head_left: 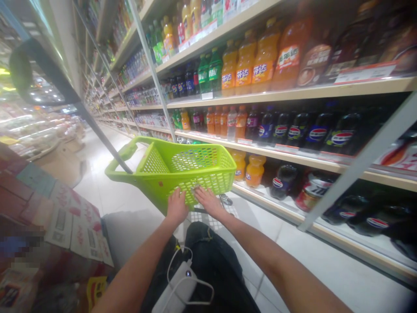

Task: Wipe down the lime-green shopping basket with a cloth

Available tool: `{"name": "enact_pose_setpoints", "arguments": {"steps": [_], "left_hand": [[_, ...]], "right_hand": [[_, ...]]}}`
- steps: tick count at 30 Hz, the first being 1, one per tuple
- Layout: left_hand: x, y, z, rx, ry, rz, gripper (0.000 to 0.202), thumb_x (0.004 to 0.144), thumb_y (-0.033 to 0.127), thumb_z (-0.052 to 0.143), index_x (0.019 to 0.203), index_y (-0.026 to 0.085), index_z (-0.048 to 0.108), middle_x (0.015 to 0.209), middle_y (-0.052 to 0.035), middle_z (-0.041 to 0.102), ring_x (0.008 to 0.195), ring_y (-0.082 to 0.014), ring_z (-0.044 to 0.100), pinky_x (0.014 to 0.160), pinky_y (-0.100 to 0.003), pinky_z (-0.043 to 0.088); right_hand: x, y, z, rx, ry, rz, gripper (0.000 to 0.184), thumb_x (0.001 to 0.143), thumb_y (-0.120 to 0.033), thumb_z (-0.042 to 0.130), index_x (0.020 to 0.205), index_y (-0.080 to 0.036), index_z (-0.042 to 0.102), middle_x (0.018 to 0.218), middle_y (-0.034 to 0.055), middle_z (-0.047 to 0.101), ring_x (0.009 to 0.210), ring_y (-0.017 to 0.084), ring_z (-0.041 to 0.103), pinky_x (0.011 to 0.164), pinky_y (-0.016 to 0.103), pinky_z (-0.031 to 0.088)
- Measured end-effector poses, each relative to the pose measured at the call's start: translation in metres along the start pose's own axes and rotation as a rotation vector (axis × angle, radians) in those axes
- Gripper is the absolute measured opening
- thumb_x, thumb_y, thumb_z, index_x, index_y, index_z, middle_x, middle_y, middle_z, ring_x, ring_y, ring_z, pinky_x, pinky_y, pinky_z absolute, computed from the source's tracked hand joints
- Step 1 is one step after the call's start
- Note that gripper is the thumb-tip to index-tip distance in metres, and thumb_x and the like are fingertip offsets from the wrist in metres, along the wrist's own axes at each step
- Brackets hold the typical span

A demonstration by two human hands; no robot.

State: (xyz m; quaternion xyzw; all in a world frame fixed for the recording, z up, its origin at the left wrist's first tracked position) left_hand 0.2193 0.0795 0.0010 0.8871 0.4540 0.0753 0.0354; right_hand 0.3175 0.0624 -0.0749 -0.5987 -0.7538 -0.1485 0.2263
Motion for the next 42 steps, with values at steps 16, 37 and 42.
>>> {"name": "enact_pose_setpoints", "arguments": {"steps": [16, 37, 42], "left_hand": [[0.02, 0.044, -0.007, 0.092, 0.022, 0.142, 0.058, 0.073, 0.008, 0.049, 0.13, 0.015, 0.038, 0.147, -0.0152, 0.021, 0.136, -0.0282, 0.015, 0.108, -0.052, 0.013], [0.034, 0.085, 0.01, 0.325, -0.032, 0.26, 0.061, 0.075, 0.014, 0.041, 0.135, 0.014, 0.029, 0.149, -0.011, 0.016, 0.137, -0.025, 0.012, 0.108, -0.051, 0.016], [0.03, 0.091, 0.02, 0.332, -0.024, 0.299, 0.061, 0.075, 0.014, 0.041, 0.135, 0.015, 0.031, 0.148, -0.0101, 0.019, 0.137, -0.0241, 0.012, 0.108, -0.05, 0.016]], "right_hand": [[0.002, 0.049, -0.049, -0.041, 0.193, 0.134, 0.04, 0.089, -0.012, 0.036, 0.127, -0.016, 0.047, 0.135, 0.0114, 0.044, 0.132, 0.024, 0.028, 0.105, 0.051, 0.021], [-0.028, 0.086, -0.058, -0.109, 0.221, 0.214, 0.041, 0.085, -0.011, 0.038, 0.125, -0.016, 0.047, 0.137, 0.0112, 0.042, 0.131, 0.023, 0.028, 0.104, 0.049, 0.023], [-0.059, 0.085, -0.01, -0.105, 0.072, 0.183, 0.039, 0.084, -0.01, 0.04, 0.121, -0.015, 0.052, 0.131, 0.012, 0.049, 0.127, 0.023, 0.036, 0.102, 0.047, 0.027]]}}
Point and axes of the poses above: each hand's wrist, its own x-axis towards the middle knuckle, its own z-axis out of the palm, y = z × x, the point moved 9 cm from there along x, towards the middle knuckle
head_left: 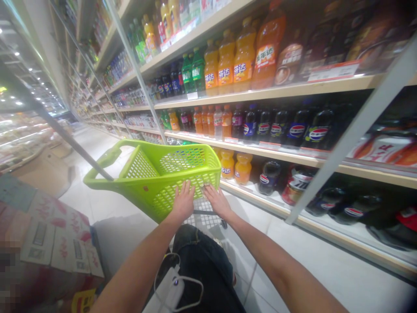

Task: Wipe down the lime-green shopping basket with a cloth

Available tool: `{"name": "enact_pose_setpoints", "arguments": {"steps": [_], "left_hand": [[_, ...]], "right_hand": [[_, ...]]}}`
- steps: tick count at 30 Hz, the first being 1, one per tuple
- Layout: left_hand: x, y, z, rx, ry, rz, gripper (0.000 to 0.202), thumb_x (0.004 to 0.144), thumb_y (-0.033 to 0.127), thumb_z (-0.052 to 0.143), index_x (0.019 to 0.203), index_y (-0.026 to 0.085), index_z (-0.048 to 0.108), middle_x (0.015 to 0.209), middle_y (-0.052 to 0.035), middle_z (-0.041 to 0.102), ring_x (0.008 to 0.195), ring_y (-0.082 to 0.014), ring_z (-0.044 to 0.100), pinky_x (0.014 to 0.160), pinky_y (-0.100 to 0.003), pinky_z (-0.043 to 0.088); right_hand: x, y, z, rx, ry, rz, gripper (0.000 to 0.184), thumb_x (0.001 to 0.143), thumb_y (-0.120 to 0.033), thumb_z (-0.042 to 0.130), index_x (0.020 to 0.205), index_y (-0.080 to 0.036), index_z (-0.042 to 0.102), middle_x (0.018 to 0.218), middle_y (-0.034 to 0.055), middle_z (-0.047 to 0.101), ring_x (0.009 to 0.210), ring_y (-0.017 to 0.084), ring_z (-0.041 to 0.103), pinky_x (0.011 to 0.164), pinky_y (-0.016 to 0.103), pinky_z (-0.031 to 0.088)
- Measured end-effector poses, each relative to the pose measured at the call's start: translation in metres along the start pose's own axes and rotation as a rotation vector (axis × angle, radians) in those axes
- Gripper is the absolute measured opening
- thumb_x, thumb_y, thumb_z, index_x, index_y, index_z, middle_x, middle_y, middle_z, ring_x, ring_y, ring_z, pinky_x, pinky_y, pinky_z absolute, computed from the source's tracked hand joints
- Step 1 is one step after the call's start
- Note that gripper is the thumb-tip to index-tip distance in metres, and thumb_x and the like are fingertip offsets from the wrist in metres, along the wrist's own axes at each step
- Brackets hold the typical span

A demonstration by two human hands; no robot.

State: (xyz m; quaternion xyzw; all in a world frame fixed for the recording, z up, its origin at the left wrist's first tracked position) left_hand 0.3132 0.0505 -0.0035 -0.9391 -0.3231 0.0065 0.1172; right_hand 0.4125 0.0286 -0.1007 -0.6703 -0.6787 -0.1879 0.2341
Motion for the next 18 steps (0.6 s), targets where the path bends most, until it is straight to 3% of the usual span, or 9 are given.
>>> {"name": "enact_pose_setpoints", "arguments": {"steps": [2, 8, 10, 13, 18], "left_hand": [[0.0, 0.002, 0.001, -0.001, -0.001, 0.008, 0.06, 0.075, 0.014, 0.041, 0.134, 0.016, 0.032, 0.148, -0.0097, 0.02, 0.137, -0.024, 0.013, 0.108, -0.05, 0.016], [0.006, 0.002, -0.004, 0.007, 0.001, 0.01, 0.06, 0.075, 0.013, 0.038, 0.134, 0.014, 0.033, 0.148, -0.0109, 0.021, 0.136, -0.0258, 0.015, 0.107, -0.051, 0.018], [0.01, 0.003, -0.005, 0.011, 0.002, 0.009, 0.06, 0.075, 0.013, 0.038, 0.135, 0.014, 0.032, 0.148, -0.0107, 0.02, 0.136, -0.0257, 0.015, 0.108, -0.051, 0.018], [0.014, 0.006, -0.006, 0.019, 0.01, 0.019, 0.06, 0.075, 0.013, 0.038, 0.135, 0.014, 0.032, 0.148, -0.0103, 0.019, 0.136, -0.0256, 0.014, 0.108, -0.051, 0.018], [0.014, 0.013, -0.002, 0.028, 0.025, 0.043, 0.06, 0.075, 0.013, 0.038, 0.135, 0.014, 0.031, 0.148, -0.0102, 0.019, 0.136, -0.0247, 0.014, 0.108, -0.051, 0.016]], "right_hand": [[-0.002, 0.001, -0.008, 0.013, 0.02, -0.008, 0.042, 0.083, -0.009, 0.039, 0.124, -0.015, 0.049, 0.133, 0.0118, 0.047, 0.129, 0.022, 0.033, 0.102, 0.046, 0.027], [0.024, 0.033, -0.079, 0.015, 0.285, 0.148, 0.051, 0.081, -0.011, 0.039, 0.132, -0.015, 0.039, 0.14, 0.0111, 0.037, 0.135, 0.021, 0.019, 0.106, 0.048, 0.019], [0.031, 0.043, -0.085, 0.002, 0.3, 0.193, 0.05, 0.082, -0.012, 0.038, 0.132, -0.015, 0.039, 0.141, 0.0112, 0.036, 0.135, 0.022, 0.019, 0.106, 0.047, 0.02], [0.027, 0.048, -0.067, -0.013, 0.219, 0.231, 0.047, 0.083, -0.01, 0.036, 0.129, -0.014, 0.043, 0.139, 0.0116, 0.038, 0.132, 0.023, 0.025, 0.105, 0.046, 0.023], [-0.007, 0.038, -0.011, -0.001, -0.003, 0.238, 0.047, 0.081, -0.005, 0.034, 0.125, -0.013, 0.048, 0.137, 0.0126, 0.041, 0.13, 0.024, 0.031, 0.102, 0.046, 0.028]]}}
Point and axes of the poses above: each hand's wrist, its own x-axis towards the middle knuckle, its own z-axis out of the palm, y = z × x, the point moved 9 cm from there along x, towards the middle knuckle
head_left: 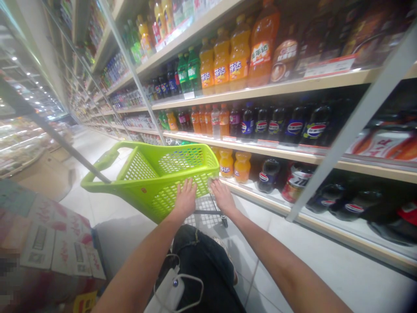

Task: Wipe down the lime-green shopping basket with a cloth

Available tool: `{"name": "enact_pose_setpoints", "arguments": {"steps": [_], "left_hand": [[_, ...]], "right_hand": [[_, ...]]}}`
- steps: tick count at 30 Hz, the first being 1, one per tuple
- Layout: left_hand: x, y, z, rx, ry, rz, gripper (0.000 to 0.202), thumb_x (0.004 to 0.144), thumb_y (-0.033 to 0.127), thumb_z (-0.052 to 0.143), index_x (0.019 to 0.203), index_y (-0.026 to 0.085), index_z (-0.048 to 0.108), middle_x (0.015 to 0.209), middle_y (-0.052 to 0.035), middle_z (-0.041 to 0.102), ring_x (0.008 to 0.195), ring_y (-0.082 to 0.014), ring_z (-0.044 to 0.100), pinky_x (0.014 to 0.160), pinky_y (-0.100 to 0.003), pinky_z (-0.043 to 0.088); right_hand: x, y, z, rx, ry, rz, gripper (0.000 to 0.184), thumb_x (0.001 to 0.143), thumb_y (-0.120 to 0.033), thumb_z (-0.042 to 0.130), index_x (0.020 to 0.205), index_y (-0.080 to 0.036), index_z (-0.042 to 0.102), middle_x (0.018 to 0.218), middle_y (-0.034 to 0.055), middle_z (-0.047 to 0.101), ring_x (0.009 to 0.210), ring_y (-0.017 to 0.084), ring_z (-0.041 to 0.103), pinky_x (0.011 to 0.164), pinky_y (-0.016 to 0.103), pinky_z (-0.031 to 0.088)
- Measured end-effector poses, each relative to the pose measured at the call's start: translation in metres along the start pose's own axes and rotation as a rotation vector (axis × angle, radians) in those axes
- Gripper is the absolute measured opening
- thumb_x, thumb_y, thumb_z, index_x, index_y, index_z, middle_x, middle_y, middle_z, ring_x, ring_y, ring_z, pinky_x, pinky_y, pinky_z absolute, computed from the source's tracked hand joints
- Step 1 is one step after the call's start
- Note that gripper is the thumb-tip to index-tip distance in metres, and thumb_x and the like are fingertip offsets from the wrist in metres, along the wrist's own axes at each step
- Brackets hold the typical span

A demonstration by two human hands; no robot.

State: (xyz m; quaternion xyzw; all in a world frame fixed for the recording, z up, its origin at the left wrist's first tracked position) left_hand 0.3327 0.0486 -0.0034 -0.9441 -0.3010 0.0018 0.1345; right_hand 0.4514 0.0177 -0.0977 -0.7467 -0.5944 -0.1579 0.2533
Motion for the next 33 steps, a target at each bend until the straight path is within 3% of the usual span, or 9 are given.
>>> {"name": "enact_pose_setpoints", "arguments": {"steps": [4, 11, 14, 18, 20, 23, 28, 30, 33], "left_hand": [[-0.002, -0.002, 0.002, -0.002, -0.008, 0.006, 0.06, 0.075, 0.014, 0.039, 0.135, 0.015, 0.032, 0.148, -0.0093, 0.019, 0.136, -0.0242, 0.014, 0.109, -0.05, 0.016], [-0.003, -0.021, -0.001, 0.016, -0.011, -0.04, 0.062, 0.075, 0.011, 0.037, 0.137, 0.015, 0.029, 0.149, -0.0095, 0.018, 0.137, -0.0246, 0.012, 0.108, -0.05, 0.017], [-0.004, -0.017, -0.003, 0.01, -0.003, -0.016, 0.064, 0.075, 0.01, 0.036, 0.138, 0.014, 0.025, 0.149, -0.0091, 0.015, 0.137, -0.0238, 0.01, 0.109, -0.05, 0.015], [-0.007, -0.014, -0.004, 0.001, 0.006, -0.003, 0.062, 0.077, 0.007, 0.032, 0.139, 0.015, 0.024, 0.149, -0.0079, 0.017, 0.137, -0.0222, 0.011, 0.109, -0.049, 0.015], [-0.009, -0.019, -0.005, -0.002, -0.005, -0.023, 0.062, 0.078, 0.005, 0.029, 0.138, 0.017, 0.026, 0.149, -0.007, 0.018, 0.137, -0.0218, 0.013, 0.109, -0.049, 0.017], [-0.015, -0.029, -0.009, -0.01, -0.018, -0.056, 0.063, 0.077, 0.003, 0.028, 0.138, 0.017, 0.026, 0.149, -0.0067, 0.019, 0.137, -0.022, 0.013, 0.108, -0.05, 0.018], [-0.022, -0.045, -0.021, -0.022, 0.022, -0.094, 0.06, 0.076, 0.003, 0.032, 0.134, 0.017, 0.034, 0.149, -0.0086, 0.018, 0.137, -0.0231, 0.014, 0.108, -0.051, 0.019], [-0.024, -0.047, -0.023, -0.013, 0.033, -0.077, 0.046, 0.077, 0.005, 0.036, 0.118, 0.017, 0.054, 0.148, -0.0086, 0.021, 0.136, -0.0241, 0.015, 0.108, -0.052, 0.017], [-0.029, -0.051, -0.021, 0.002, 0.034, -0.029, 0.025, 0.077, 0.011, 0.044, 0.085, 0.018, 0.066, 0.144, -0.0063, 0.031, 0.136, -0.0243, 0.016, 0.109, -0.053, 0.013]], "right_hand": [[-0.016, -0.006, 0.005, 0.037, -0.061, -0.049, 0.05, 0.078, -0.002, 0.033, 0.124, -0.015, 0.048, 0.135, 0.0122, 0.044, 0.13, 0.023, 0.032, 0.101, 0.046, 0.029], [0.026, 0.003, -0.07, 0.112, 0.289, 0.019, 0.053, 0.079, -0.01, 0.038, 0.132, -0.014, 0.037, 0.144, 0.0114, 0.03, 0.135, 0.021, 0.016, 0.106, 0.046, 0.021], [0.031, 0.01, -0.057, 0.092, 0.232, 0.075, 0.051, 0.079, -0.01, 0.038, 0.13, -0.013, 0.04, 0.144, 0.0133, 0.03, 0.134, 0.023, 0.019, 0.104, 0.047, 0.023], [0.005, 0.009, -0.012, 0.055, 0.034, 0.078, 0.048, 0.077, -0.004, 0.036, 0.123, -0.011, 0.048, 0.139, 0.0167, 0.037, 0.13, 0.026, 0.029, 0.099, 0.047, 0.03], [-0.007, 0.004, -0.004, 0.059, -0.004, 0.044, 0.051, 0.075, -0.002, 0.035, 0.123, -0.012, 0.049, 0.137, 0.0159, 0.04, 0.129, 0.025, 0.031, 0.098, 0.046, 0.031], [-0.002, -0.008, -0.028, 0.09, 0.104, -0.015, 0.053, 0.074, -0.003, 0.038, 0.126, -0.012, 0.046, 0.138, 0.015, 0.039, 0.132, 0.024, 0.026, 0.101, 0.046, 0.028], [0.043, -0.03, -0.085, 0.113, 0.314, -0.083, 0.051, 0.081, -0.011, 0.038, 0.131, -0.014, 0.039, 0.142, 0.0128, 0.032, 0.135, 0.021, 0.018, 0.105, 0.046, 0.022], [0.05, -0.037, -0.08, 0.094, 0.293, -0.087, 0.05, 0.081, -0.011, 0.037, 0.131, -0.015, 0.041, 0.142, 0.0123, 0.033, 0.134, 0.022, 0.02, 0.105, 0.047, 0.023], [0.035, -0.041, -0.043, 0.055, 0.184, -0.073, 0.047, 0.08, -0.007, 0.036, 0.125, -0.013, 0.047, 0.137, 0.0147, 0.04, 0.131, 0.024, 0.028, 0.102, 0.048, 0.027]]}}
Point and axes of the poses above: each hand's wrist, its own x-axis towards the middle knuckle, its own z-axis out of the palm, y = z × x, the point moved 9 cm from there along x, towards the middle knuckle
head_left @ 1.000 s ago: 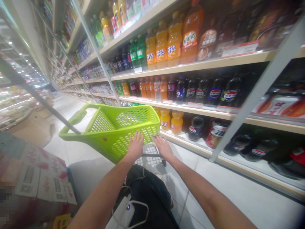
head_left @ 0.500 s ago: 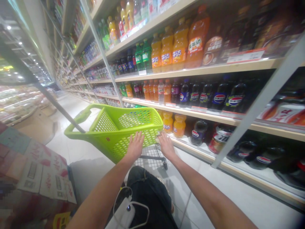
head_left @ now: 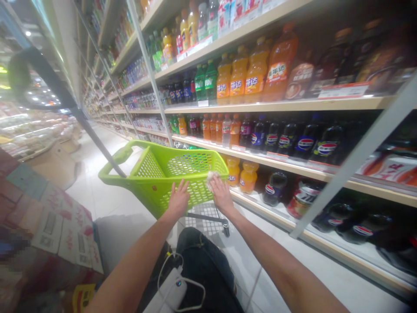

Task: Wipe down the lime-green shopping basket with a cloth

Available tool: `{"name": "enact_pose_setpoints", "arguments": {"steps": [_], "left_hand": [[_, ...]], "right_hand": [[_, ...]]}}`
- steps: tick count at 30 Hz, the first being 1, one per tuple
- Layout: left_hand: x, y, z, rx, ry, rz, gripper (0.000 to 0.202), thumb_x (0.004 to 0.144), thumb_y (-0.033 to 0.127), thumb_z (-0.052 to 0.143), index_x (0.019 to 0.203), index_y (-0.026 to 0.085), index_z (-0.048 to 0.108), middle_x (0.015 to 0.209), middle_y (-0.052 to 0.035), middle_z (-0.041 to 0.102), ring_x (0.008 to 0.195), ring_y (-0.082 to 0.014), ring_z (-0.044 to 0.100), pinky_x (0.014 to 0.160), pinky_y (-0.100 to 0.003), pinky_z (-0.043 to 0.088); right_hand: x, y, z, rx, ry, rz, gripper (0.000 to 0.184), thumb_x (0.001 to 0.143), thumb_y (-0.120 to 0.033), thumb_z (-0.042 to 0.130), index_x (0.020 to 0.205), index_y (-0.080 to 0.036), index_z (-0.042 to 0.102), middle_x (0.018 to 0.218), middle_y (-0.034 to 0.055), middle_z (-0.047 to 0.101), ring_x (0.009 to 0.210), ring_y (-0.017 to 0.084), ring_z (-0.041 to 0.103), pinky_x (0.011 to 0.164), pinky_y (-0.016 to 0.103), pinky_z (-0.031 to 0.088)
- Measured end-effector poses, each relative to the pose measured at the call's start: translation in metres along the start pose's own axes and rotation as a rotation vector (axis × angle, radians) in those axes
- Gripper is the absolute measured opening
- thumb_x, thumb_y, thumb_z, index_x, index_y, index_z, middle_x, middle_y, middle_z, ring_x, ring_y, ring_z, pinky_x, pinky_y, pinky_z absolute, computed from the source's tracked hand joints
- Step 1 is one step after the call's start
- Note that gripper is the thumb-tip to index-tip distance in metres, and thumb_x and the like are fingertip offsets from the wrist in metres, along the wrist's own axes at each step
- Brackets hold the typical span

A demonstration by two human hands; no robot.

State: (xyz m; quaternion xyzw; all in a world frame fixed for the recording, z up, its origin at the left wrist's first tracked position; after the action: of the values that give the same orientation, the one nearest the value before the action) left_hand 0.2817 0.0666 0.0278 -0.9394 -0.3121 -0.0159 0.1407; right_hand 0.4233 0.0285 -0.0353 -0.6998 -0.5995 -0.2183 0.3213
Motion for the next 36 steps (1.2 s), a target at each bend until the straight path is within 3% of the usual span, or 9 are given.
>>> {"name": "enact_pose_setpoints", "arguments": {"steps": [4, 11, 14, 19, 23, 27, 29, 32, 36], "left_hand": [[-0.012, -0.015, 0.0, -0.012, 0.032, -0.025, 0.019, 0.077, 0.013, 0.048, 0.078, 0.019, 0.066, 0.143, -0.006, 0.034, 0.136, -0.0254, 0.015, 0.108, -0.056, 0.012], [-0.031, -0.04, -0.011, -0.012, 0.07, -0.071, 0.025, 0.076, 0.009, 0.044, 0.086, 0.021, 0.064, 0.138, -0.0053, 0.041, 0.137, -0.0248, 0.012, 0.108, -0.058, 0.006], [-0.038, -0.058, -0.019, 0.009, 0.111, -0.137, 0.031, 0.077, 0.008, 0.041, 0.095, 0.02, 0.062, 0.14, -0.0062, 0.038, 0.137, -0.0254, 0.013, 0.107, -0.058, 0.009], [-0.051, -0.099, -0.028, 0.047, 0.139, -0.272, 0.041, 0.075, 0.01, 0.039, 0.111, 0.02, 0.056, 0.144, -0.0079, 0.03, 0.137, -0.0255, 0.013, 0.107, -0.057, 0.012], [-0.059, -0.125, -0.032, 0.072, 0.143, -0.364, 0.051, 0.074, 0.011, 0.039, 0.124, 0.017, 0.047, 0.146, -0.0099, 0.025, 0.136, -0.0249, 0.014, 0.107, -0.057, 0.013], [-0.06, -0.127, -0.034, 0.071, 0.148, -0.356, 0.054, 0.074, 0.013, 0.038, 0.127, 0.018, 0.045, 0.145, -0.0091, 0.028, 0.136, -0.024, 0.016, 0.108, -0.055, 0.01], [-0.06, -0.126, -0.035, 0.065, 0.154, -0.367, 0.054, 0.073, 0.013, 0.041, 0.126, 0.017, 0.046, 0.145, -0.0097, 0.029, 0.136, -0.0247, 0.016, 0.108, -0.054, 0.01], [-0.062, -0.125, -0.034, 0.058, 0.135, -0.367, 0.057, 0.069, 0.015, 0.045, 0.126, 0.017, 0.045, 0.145, -0.011, 0.028, 0.136, -0.0258, 0.016, 0.107, -0.056, 0.01], [-0.066, -0.122, -0.031, 0.051, 0.12, -0.338, 0.061, 0.068, 0.017, 0.046, 0.129, 0.016, 0.041, 0.146, -0.0116, 0.025, 0.136, -0.0261, 0.015, 0.106, -0.057, 0.01]], "right_hand": [[-0.032, -0.011, 0.029, 0.003, -0.088, -0.055, 0.049, 0.077, -0.001, 0.034, 0.121, -0.013, 0.051, 0.133, 0.0137, 0.047, 0.128, 0.023, 0.034, 0.1, 0.046, 0.03], [0.011, -0.03, -0.009, 0.01, 0.023, -0.079, 0.05, 0.08, -0.006, 0.036, 0.129, -0.014, 0.042, 0.139, 0.0131, 0.038, 0.134, 0.022, 0.021, 0.103, 0.048, 0.025], [0.009, -0.032, 0.003, -0.013, -0.033, -0.082, 0.048, 0.081, -0.006, 0.035, 0.127, -0.014, 0.045, 0.139, 0.0128, 0.039, 0.132, 0.023, 0.026, 0.102, 0.048, 0.027], [-0.031, -0.036, 0.038, -0.039, -0.136, -0.114, 0.051, 0.078, -0.003, 0.035, 0.126, -0.015, 0.048, 0.136, 0.0111, 0.043, 0.128, 0.022, 0.034, 0.1, 0.046, 0.03], [-0.021, -0.057, 0.024, 0.018, -0.086, -0.206, 0.051, 0.078, -0.004, 0.035, 0.126, -0.016, 0.047, 0.134, 0.0116, 0.045, 0.129, 0.021, 0.032, 0.1, 0.045, 0.031], [0.03, -0.082, -0.017, 0.08, 0.088, -0.222, 0.05, 0.081, -0.007, 0.034, 0.13, -0.016, 0.043, 0.138, 0.012, 0.039, 0.133, 0.02, 0.024, 0.104, 0.045, 0.026], [0.049, -0.093, -0.024, 0.076, 0.119, -0.219, 0.049, 0.083, -0.008, 0.034, 0.13, -0.016, 0.043, 0.139, 0.012, 0.039, 0.133, 0.021, 0.025, 0.104, 0.045, 0.026], [0.05, -0.102, -0.01, 0.038, 0.075, -0.251, 0.048, 0.083, -0.006, 0.033, 0.128, -0.016, 0.045, 0.137, 0.0113, 0.041, 0.131, 0.022, 0.03, 0.101, 0.046, 0.03], [0.019, -0.1, 0.017, -0.03, 0.035, -0.279, 0.048, 0.082, -0.003, 0.032, 0.123, -0.018, 0.051, 0.135, 0.0109, 0.044, 0.127, 0.023, 0.037, 0.099, 0.047, 0.033]]}}
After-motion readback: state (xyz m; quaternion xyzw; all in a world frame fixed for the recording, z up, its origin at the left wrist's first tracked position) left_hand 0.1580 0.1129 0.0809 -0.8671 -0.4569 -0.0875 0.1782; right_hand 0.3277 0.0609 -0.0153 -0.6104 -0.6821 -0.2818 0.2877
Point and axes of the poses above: each hand's wrist, its own x-axis towards the middle knuckle, its own z-axis out of the palm, y = z × x, the point moved 9 cm from there along x, towards the middle knuckle
